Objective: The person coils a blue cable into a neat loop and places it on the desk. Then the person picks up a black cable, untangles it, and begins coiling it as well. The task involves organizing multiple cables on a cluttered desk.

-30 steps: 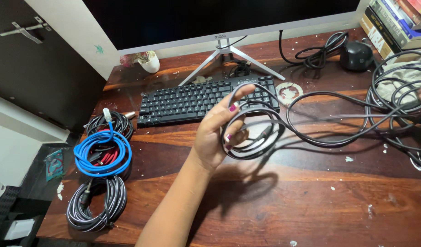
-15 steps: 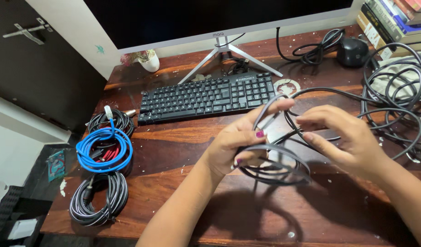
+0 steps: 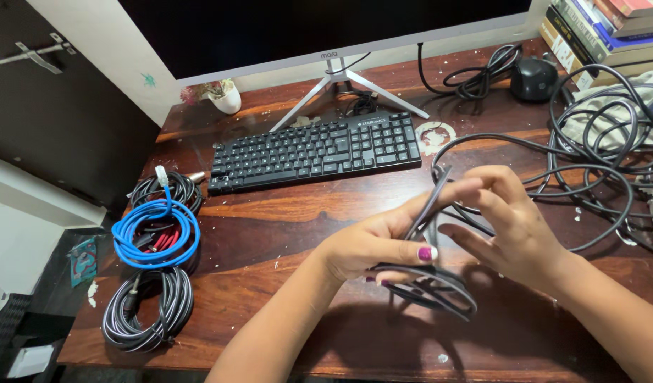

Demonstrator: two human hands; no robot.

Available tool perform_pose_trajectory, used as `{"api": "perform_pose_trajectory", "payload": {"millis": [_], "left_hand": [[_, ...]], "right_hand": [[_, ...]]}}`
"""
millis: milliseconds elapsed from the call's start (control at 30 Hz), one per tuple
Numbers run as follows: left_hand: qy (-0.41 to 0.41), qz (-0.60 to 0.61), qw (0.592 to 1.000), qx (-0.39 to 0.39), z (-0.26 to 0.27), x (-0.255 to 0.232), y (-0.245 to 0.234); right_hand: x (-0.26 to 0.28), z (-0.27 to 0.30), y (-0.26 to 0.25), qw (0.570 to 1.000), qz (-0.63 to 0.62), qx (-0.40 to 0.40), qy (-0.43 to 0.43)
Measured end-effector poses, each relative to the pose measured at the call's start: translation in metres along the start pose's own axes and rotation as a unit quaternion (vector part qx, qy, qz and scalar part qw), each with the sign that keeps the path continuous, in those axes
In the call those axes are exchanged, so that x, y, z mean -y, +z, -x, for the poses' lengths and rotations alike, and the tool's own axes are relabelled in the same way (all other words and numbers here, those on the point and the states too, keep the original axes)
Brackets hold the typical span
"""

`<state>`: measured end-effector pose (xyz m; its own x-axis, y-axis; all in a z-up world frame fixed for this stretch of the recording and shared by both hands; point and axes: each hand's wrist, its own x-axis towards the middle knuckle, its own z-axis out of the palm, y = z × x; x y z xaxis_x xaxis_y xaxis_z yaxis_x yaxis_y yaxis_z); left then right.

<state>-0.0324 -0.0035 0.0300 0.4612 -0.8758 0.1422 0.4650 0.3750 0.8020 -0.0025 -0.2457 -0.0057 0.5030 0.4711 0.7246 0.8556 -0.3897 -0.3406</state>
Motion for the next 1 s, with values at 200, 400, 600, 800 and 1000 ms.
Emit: {"api": "perform_pose_trajectory", "payload": {"millis": [200,400,600,800,1000], "left_hand": [[-0.039,-0.071,0.996,0.047,0.000,0.007,-0.003],[0.047,-0.078,0.995,-0.048,-0.002,-0.003,-0.024],[0.158,-0.115,0.970,-0.147,-0.006,-0.013,-0.030],[0.237,-0.071,0.931,-0.270,0.002,-0.026,-0.035],[0.266,-0.036,0.930,-0.251,0.016,-0.035,-0.047]], "right_hand": [[0.000,-0.002,-0.007,0.999,-0.004,0.043,0.033],[0.003,-0.013,-0.038,0.993,0.077,-0.010,-0.093],[0.004,-0.013,-0.049,0.996,0.010,0.032,-0.086],[-0.022,0.002,-0.047,0.929,0.036,0.365,0.057],[-0.112,0.028,-0.081,0.935,0.254,0.235,0.080]]}}
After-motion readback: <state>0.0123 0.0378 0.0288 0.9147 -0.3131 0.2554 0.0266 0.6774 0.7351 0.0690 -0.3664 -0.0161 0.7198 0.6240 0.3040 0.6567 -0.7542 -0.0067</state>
